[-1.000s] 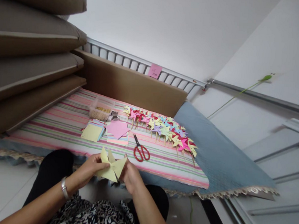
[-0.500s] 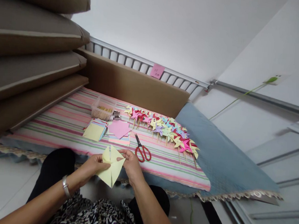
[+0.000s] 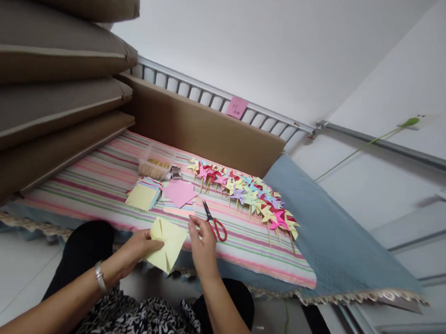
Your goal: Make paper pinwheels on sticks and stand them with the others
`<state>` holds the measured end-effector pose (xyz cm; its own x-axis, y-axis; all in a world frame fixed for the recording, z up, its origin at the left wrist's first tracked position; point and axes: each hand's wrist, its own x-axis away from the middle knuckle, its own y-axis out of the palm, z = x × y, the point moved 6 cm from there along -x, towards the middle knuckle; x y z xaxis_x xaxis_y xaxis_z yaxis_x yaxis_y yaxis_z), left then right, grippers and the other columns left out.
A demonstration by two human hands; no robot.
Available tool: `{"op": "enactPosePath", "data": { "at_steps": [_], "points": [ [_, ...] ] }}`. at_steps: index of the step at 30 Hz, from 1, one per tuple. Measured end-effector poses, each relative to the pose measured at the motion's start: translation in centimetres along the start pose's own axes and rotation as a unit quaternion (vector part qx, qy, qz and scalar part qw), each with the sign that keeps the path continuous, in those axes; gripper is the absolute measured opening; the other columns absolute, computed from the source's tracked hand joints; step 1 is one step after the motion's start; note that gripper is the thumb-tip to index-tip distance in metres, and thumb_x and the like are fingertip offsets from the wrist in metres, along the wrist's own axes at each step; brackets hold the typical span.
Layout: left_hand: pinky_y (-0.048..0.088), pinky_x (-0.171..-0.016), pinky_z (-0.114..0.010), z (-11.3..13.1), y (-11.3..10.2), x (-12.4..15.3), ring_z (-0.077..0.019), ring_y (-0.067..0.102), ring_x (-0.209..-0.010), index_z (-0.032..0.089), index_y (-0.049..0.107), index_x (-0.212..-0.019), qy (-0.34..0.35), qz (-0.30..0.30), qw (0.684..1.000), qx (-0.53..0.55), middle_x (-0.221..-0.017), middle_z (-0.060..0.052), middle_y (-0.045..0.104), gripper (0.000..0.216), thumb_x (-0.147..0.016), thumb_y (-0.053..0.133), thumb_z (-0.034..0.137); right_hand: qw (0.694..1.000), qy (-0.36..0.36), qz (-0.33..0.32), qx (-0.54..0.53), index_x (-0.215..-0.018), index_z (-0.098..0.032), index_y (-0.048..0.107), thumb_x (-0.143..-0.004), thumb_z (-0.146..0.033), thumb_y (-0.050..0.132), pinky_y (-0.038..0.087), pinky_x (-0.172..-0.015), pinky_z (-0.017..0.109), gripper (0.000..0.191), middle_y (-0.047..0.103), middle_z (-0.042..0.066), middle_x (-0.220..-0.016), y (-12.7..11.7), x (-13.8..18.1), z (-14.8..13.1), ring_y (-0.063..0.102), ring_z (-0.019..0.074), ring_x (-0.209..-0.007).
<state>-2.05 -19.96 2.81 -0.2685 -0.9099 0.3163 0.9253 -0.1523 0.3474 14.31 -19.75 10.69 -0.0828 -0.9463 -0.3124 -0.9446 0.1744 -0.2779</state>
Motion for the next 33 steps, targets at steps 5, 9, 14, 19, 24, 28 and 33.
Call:
{"op": "enactPosePath", "data": {
  "at_steps": [5,9,14,19,24,28,33],
  "points": [
    [0.045,-0.055,-0.027,-0.1,0.4,-0.1,-0.0189,0.062,-0.055,0.009,0.070,-0.082,0.016,0.036,0.999,0.029,-0.065,-0.008,0.072,0.031,-0.057,0.076,0.026,0.963,-0.191,0.000,0.190,-0.099,-0.023,0.068,-0.083,-0.017,0.055,0.032,-0.104,0.043,0.021,0.055,0.009,-0.123,0.9,2.7,-2.9,0.041,0.0246,-0.121],
    [0.043,-0.055,-0.026,-0.7,1.0,-0.2,-0.0163,0.060,-0.055,0.010,0.069,-0.085,0.037,0.038,0.998,0.043,-0.069,-0.006,0.072,0.031,-0.059,0.075,0.025,0.952,-0.183,-0.044,0.243,-0.097,-0.023,0.069,-0.079,-0.009,0.055,0.031,-0.104,0.048,0.028,0.050,0.009,-0.130,3.1,3.2,-1.8,0.033,0.0276,-0.128],
    [0.043,-0.059,-0.026,-1.1,1.1,-0.1,-0.0177,0.061,-0.060,0.011,0.069,-0.086,0.045,0.034,0.997,0.043,-0.067,-0.005,0.071,0.033,-0.058,0.077,0.027,0.954,-0.155,-0.056,0.249,-0.086,-0.022,0.070,-0.076,-0.008,0.059,0.030,-0.104,0.050,0.021,0.053,0.009,-0.128,3.7,2.5,-1.1,0.034,0.0283,-0.127],
    [0.045,-0.063,-0.027,-0.8,1.5,0.4,-0.0181,0.061,-0.066,0.015,0.070,-0.089,0.042,-0.010,0.996,0.083,-0.074,-0.004,0.072,0.029,-0.062,0.074,0.026,0.952,-0.155,-0.056,0.258,-0.080,-0.022,0.069,-0.076,-0.008,0.060,0.031,-0.103,0.048,0.016,0.056,0.010,-0.124,3.5,2.4,-1.0,0.037,0.0277,-0.125],
    [0.046,-0.069,-0.028,-0.4,1.4,0.5,-0.0199,0.062,-0.074,0.015,0.070,-0.081,0.035,-0.008,0.991,0.130,-0.078,-0.006,0.072,0.021,-0.070,0.067,0.032,0.950,-0.159,-0.055,0.263,-0.078,-0.023,0.069,-0.077,-0.009,0.060,0.032,-0.102,0.050,0.017,0.057,0.009,-0.122,3.6,2.4,-0.9,0.038,0.0287,-0.124],
    [0.045,-0.071,-0.026,-0.4,0.7,0.2,-0.0176,0.061,-0.073,0.015,0.070,-0.076,0.031,0.027,0.990,0.132,-0.074,-0.004,0.071,0.017,-0.068,0.071,0.030,0.948,-0.164,-0.065,0.265,-0.078,-0.023,0.069,-0.077,-0.010,0.061,0.031,-0.102,0.049,0.015,0.056,0.009,-0.123,3.7,2.4,-1.2,0.037,0.0286,-0.125],
    [0.044,-0.064,-0.025,-0.5,0.4,0.2,-0.0157,0.060,-0.068,0.016,0.068,-0.073,0.029,0.041,0.989,0.137,-0.073,-0.003,0.069,0.016,-0.066,0.072,0.031,0.956,-0.142,-0.074,0.246,-0.078,-0.022,0.067,-0.076,-0.009,0.060,0.031,-0.103,0.050,0.015,0.052,0.009,-0.130,3.9,2.5,-1.1,0.035,0.0289,-0.128]
  ]
}}
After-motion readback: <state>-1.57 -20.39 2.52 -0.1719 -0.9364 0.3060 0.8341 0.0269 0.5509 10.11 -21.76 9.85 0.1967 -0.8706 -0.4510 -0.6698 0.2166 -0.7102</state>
